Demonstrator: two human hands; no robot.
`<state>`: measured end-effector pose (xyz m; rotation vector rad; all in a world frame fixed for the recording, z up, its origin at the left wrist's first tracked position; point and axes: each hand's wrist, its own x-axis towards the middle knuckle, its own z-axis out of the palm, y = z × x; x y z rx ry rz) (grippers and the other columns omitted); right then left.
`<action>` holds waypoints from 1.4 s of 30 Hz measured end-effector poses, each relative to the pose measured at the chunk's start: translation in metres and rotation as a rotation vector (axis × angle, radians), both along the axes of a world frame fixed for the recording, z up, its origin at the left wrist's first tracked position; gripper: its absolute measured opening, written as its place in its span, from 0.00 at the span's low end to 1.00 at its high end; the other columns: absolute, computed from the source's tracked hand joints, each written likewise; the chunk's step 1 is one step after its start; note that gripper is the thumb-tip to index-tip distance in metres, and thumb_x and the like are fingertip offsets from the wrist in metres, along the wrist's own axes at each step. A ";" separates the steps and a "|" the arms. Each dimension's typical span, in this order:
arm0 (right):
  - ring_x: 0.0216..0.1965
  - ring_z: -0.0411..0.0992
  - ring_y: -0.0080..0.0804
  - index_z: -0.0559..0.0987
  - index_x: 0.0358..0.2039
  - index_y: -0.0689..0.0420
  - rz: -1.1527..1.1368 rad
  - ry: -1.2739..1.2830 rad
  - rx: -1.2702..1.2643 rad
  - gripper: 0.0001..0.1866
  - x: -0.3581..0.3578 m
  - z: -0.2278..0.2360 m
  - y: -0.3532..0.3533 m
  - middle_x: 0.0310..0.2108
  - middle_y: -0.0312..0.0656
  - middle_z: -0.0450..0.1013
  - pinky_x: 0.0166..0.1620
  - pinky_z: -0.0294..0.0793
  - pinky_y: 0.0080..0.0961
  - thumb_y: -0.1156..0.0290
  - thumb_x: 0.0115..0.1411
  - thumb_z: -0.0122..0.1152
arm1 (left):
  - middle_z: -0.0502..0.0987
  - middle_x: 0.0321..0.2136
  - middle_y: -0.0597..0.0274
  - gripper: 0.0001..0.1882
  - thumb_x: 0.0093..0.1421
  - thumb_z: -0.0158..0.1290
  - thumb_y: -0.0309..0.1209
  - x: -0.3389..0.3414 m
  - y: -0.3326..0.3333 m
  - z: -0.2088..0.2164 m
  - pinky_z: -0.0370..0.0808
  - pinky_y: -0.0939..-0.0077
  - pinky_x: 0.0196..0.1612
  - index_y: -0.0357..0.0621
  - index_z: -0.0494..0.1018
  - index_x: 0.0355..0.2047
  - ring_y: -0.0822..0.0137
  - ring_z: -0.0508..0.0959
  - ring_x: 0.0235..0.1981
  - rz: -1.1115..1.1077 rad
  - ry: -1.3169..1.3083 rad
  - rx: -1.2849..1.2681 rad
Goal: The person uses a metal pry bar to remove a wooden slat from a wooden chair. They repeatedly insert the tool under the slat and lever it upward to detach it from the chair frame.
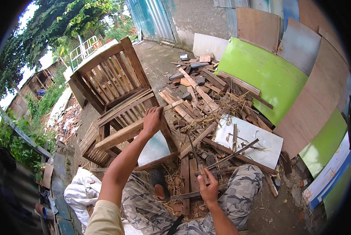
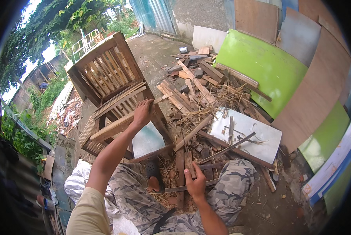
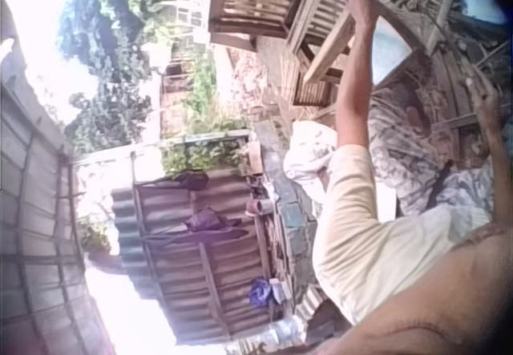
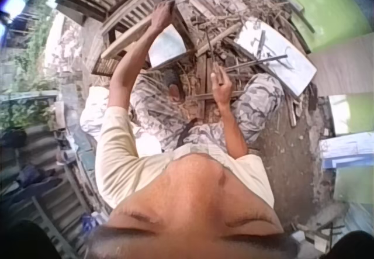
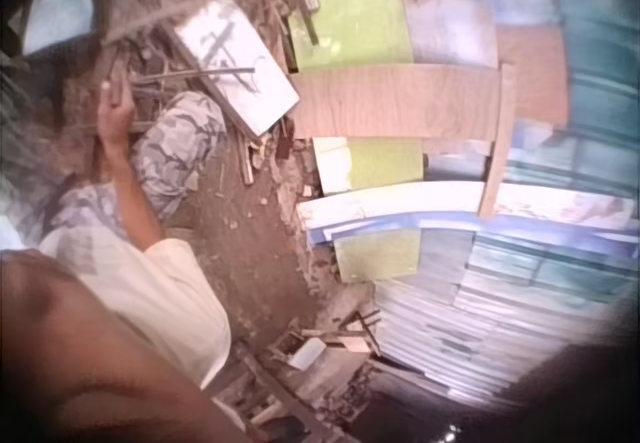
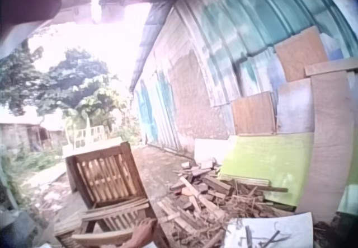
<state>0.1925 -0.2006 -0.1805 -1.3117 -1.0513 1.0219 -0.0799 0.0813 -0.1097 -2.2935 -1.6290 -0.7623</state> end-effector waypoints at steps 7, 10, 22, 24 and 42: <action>0.55 0.75 0.44 0.75 0.57 0.67 0.035 0.072 -0.063 0.28 0.000 -0.008 0.002 0.53 0.56 0.76 0.57 0.71 0.33 0.61 0.63 0.64 | 0.80 0.48 0.52 0.17 0.65 0.54 0.37 0.005 -0.004 0.003 0.68 0.57 0.60 0.41 0.76 0.50 0.52 0.75 0.54 -0.069 -0.021 0.042; 0.55 0.75 0.44 0.75 0.57 0.68 0.033 0.061 -0.040 0.28 -0.001 -0.004 0.001 0.53 0.56 0.76 0.57 0.71 0.33 0.62 0.63 0.64 | 0.80 0.49 0.52 0.16 0.65 0.54 0.35 0.003 -0.007 0.006 0.69 0.58 0.60 0.41 0.77 0.50 0.50 0.75 0.55 -0.110 -0.007 0.046; 0.53 0.75 0.38 0.73 0.58 0.70 0.058 0.159 -0.115 0.27 0.003 -0.010 -0.001 0.51 0.54 0.77 0.57 0.71 0.30 0.65 0.64 0.63 | 0.77 0.50 0.50 0.25 0.63 0.57 0.47 -0.024 -0.034 0.041 0.72 0.58 0.56 0.43 0.75 0.53 0.50 0.75 0.54 0.052 0.013 -0.050; 0.40 0.71 0.30 0.73 0.59 0.68 0.054 0.142 -0.077 0.27 0.003 -0.021 0.000 0.43 0.47 0.76 0.43 0.69 0.26 0.65 0.65 0.62 | 0.79 0.45 0.54 0.25 0.64 0.56 0.51 -0.047 -0.046 0.036 0.73 0.59 0.53 0.43 0.77 0.49 0.53 0.77 0.50 0.081 0.113 0.017; 0.19 0.68 0.18 0.73 0.60 0.64 0.102 0.159 -0.186 0.24 -0.003 -0.001 0.001 0.34 0.39 0.77 0.22 0.68 0.19 0.67 0.66 0.61 | 0.75 0.38 0.59 0.20 0.65 0.54 0.49 -0.114 -0.062 0.020 0.72 0.64 0.46 0.44 0.80 0.40 0.58 0.75 0.43 -0.010 0.185 0.092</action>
